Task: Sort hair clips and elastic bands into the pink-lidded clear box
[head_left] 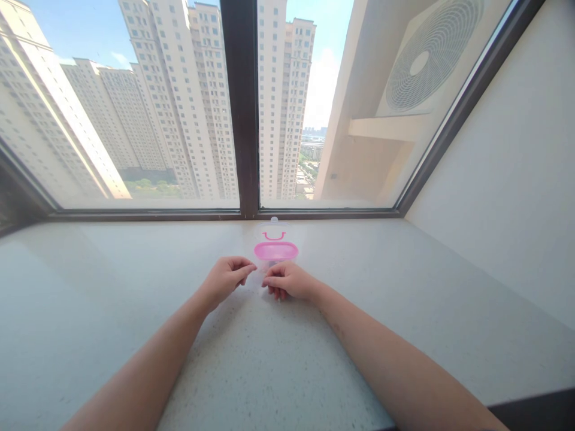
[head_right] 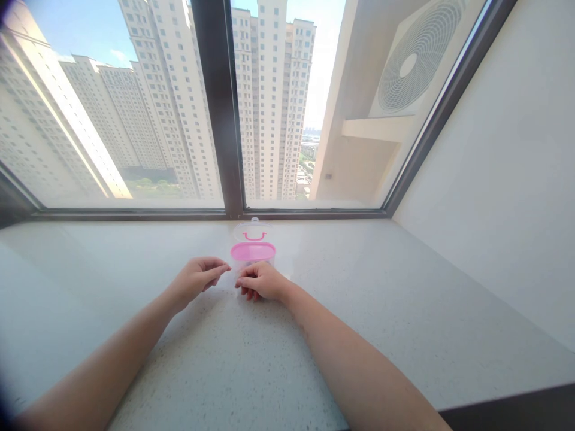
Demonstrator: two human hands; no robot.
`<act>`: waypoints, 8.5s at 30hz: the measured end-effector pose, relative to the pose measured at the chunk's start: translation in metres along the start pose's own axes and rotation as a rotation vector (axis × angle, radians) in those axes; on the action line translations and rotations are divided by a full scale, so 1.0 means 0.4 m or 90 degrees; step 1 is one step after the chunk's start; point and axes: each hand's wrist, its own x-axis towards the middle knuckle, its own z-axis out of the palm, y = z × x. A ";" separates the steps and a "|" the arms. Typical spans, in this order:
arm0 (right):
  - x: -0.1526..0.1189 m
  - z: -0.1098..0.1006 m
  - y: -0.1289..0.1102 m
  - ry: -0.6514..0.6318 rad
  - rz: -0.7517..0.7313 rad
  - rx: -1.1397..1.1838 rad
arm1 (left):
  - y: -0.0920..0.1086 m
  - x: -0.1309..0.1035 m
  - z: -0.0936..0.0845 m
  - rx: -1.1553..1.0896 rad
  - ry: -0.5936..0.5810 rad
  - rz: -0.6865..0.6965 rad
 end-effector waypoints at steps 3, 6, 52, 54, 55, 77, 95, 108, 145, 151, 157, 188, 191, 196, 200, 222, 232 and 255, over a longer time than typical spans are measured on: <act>0.002 0.000 0.001 0.000 0.003 0.002 | 0.005 -0.004 0.000 0.015 -0.003 -0.001; 0.004 0.000 0.003 0.000 -0.003 -0.001 | 0.013 -0.008 0.001 0.022 -0.002 -0.003; 0.006 -0.001 0.007 -0.006 -0.008 -0.023 | 0.005 -0.004 0.000 0.038 -0.001 0.016; 0.007 -0.002 0.010 -0.008 -0.010 -0.022 | 0.002 -0.003 -0.001 0.032 0.011 0.022; 0.008 -0.002 0.012 -0.009 -0.011 -0.022 | 0.001 -0.002 -0.001 0.027 0.017 0.024; 0.010 -0.005 0.012 -0.015 0.007 0.012 | 0.000 -0.003 0.003 0.004 0.029 0.028; 0.008 -0.006 0.012 -0.013 0.000 -0.002 | 0.002 -0.002 0.003 0.003 0.017 0.031; 0.007 -0.004 0.010 -0.009 -0.002 -0.008 | -0.002 -0.001 0.003 0.026 0.017 0.039; 0.008 -0.005 0.017 -0.010 -0.018 -0.020 | -0.004 0.001 0.002 0.042 0.014 0.039; 0.009 -0.004 0.017 -0.010 -0.013 -0.024 | -0.003 0.000 0.002 0.041 0.011 0.038; 0.007 -0.003 0.011 -0.012 -0.016 -0.023 | -0.002 0.002 0.002 0.039 0.008 0.039; 0.007 0.002 0.008 -0.003 0.000 -0.021 | 0.009 -0.002 0.007 0.044 0.014 0.036; 0.007 0.002 0.005 -0.004 0.002 -0.023 | 0.010 -0.004 0.008 0.045 0.011 0.034; 0.008 0.002 0.005 -0.001 0.005 -0.028 | 0.010 -0.003 0.007 0.043 0.014 0.033; 0.010 0.002 0.010 -0.005 -0.001 -0.022 | 0.008 -0.003 0.005 0.045 0.010 0.035; 0.005 0.005 0.004 -0.005 -0.010 -0.021 | 0.005 -0.007 0.008 0.121 0.002 0.077; 0.008 0.001 0.004 -0.006 -0.011 -0.017 | -0.003 -0.004 0.006 0.131 0.000 0.082; 0.006 0.003 0.001 -0.006 -0.008 -0.025 | -0.009 -0.002 0.004 0.126 0.002 0.092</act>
